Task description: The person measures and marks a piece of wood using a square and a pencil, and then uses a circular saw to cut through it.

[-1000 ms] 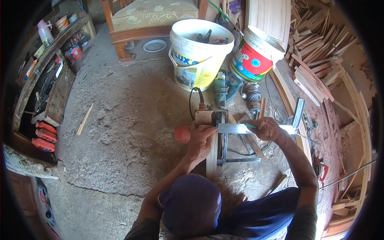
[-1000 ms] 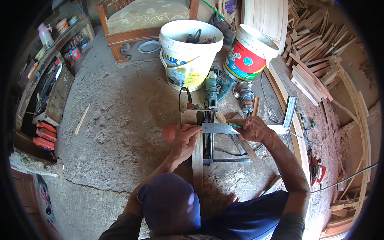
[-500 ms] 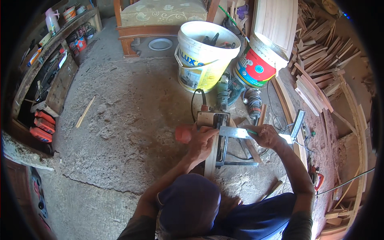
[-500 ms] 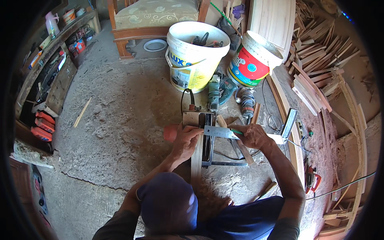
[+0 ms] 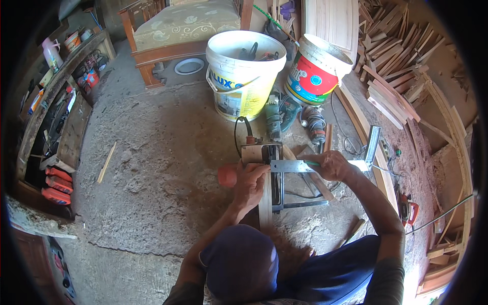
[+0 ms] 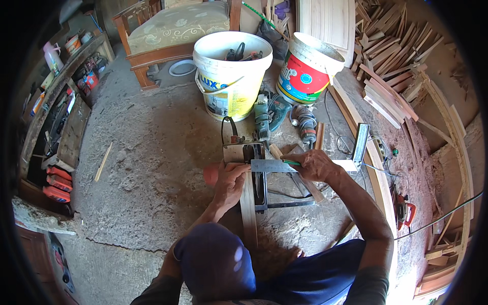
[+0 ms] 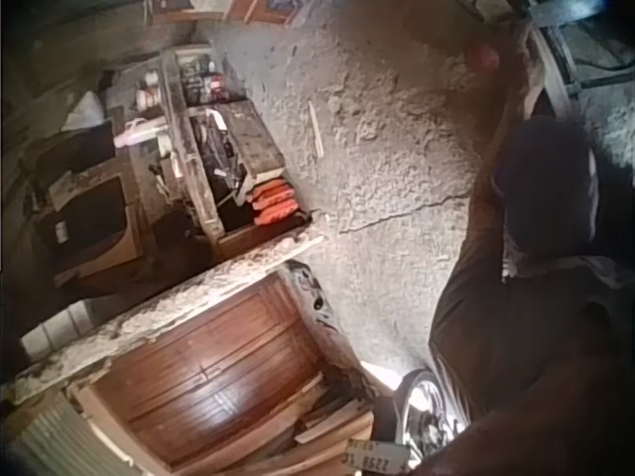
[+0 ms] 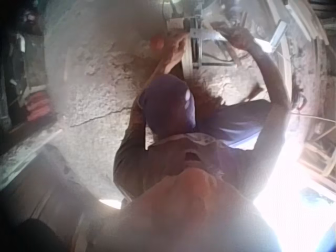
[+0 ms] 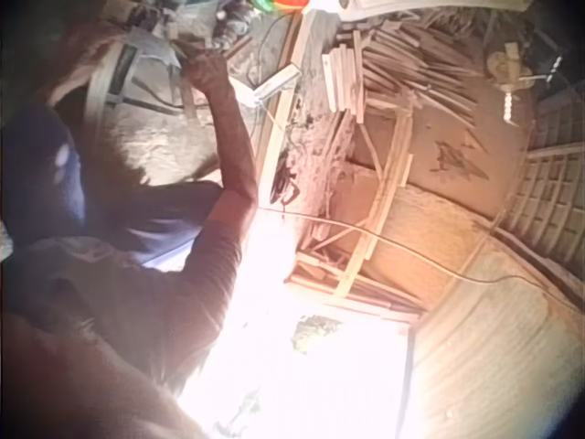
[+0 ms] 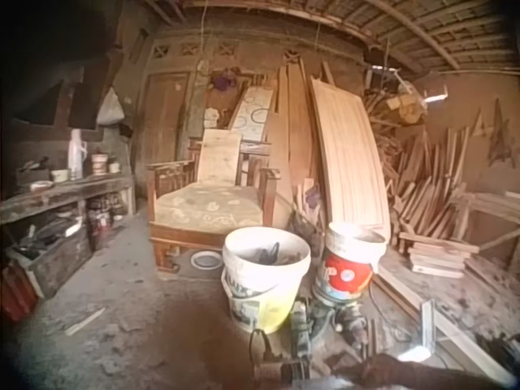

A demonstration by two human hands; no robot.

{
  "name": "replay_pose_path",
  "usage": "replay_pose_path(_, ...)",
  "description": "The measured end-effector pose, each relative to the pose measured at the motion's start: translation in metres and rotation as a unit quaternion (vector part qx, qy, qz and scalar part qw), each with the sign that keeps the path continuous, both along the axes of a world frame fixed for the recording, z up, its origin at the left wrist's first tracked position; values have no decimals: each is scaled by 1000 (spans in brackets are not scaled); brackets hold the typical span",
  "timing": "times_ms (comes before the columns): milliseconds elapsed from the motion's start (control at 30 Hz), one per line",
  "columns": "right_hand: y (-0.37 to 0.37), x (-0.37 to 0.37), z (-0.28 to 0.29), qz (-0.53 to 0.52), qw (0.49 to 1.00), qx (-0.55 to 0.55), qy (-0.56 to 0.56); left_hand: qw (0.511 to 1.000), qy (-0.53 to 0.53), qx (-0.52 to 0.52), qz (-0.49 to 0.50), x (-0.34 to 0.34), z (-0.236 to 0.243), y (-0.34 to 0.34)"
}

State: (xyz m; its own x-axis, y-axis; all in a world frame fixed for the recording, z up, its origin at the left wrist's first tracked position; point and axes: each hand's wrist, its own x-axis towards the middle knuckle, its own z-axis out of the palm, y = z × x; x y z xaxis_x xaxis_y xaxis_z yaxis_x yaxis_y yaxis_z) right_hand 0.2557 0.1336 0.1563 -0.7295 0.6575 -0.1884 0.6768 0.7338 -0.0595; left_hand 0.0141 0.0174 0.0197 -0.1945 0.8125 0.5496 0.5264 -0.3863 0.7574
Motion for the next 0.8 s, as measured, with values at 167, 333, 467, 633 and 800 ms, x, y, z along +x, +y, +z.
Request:
replay_pose_path(167, 0, -2, 0, 3, 1000, 0, -4, 1000, 5, -2, 9, 0, 0, -2)
replay_pose_path(333, 1, -2, 1, -7, 1000, -10, -9, 1000, -12, -15, 3, 0, 1, -3)
replay_pose_path(467, 0, -5, 3, -4, 1000, -2, -16, 999, 31, 11, 13, -3, 1, -1)
replay_pose_path(633, 1, -1, -1, -5, 1000, -3, -4, 999, -33, -29, -13, 1, 4, -3)
replay_pose_path(800, 1, 0, 0, -3, 1000, -10, 14, 999, -29, -21, -11, 2, 4, -3)
